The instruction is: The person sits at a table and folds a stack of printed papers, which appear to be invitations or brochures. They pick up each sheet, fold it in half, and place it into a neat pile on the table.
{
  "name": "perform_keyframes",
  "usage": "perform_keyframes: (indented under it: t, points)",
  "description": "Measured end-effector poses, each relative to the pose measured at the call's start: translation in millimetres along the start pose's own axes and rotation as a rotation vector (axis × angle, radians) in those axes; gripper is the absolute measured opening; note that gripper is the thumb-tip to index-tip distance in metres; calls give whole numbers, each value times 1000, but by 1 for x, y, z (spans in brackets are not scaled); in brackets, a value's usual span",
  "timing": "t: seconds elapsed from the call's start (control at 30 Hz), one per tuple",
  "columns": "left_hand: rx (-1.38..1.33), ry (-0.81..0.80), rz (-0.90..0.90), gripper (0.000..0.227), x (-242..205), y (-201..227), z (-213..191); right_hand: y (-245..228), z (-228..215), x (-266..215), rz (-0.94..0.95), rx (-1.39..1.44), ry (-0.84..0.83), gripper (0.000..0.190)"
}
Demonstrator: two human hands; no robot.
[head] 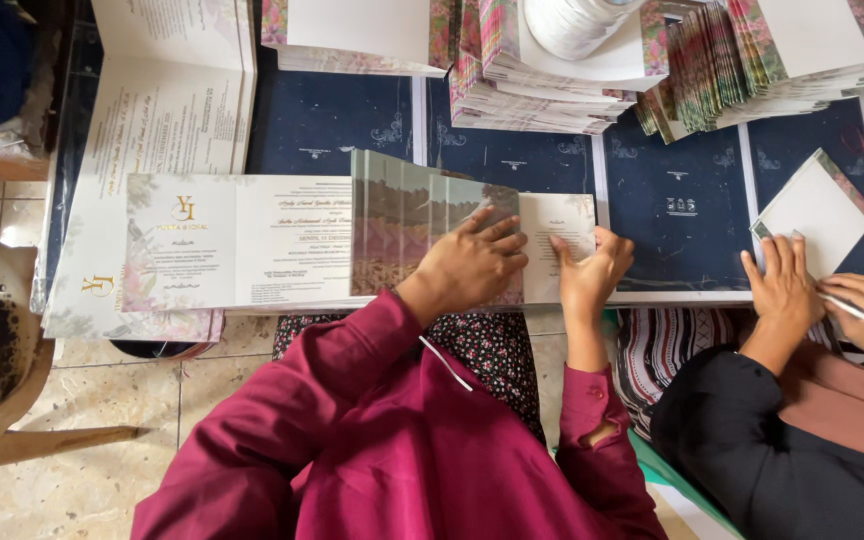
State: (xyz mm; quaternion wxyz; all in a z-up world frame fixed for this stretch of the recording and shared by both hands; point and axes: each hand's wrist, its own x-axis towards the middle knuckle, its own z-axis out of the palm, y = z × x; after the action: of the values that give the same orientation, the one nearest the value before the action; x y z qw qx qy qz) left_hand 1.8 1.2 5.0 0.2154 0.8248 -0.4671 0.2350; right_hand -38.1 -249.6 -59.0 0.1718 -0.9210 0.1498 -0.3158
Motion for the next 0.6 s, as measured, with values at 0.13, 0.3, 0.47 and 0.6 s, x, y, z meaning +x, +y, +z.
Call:
perform_keyframes:
  t: [0.13,0.3,0.47,0.6]
  points:
    - [-18,-90,-20,30,-9,-7,-7,6,-2,1,-6,-5,7,77]
    - [-38,-125,-25,38,-11,-13,-22,-16,-67,22,72,557,-325,57]
    - [-32,-146,-33,42,-12,-11,-20,-55,-85,36,571,1572,-490,74]
    - [-35,-174,-38,45,-13,-12,-18,-94,-46,40,753,2458,-613,99]
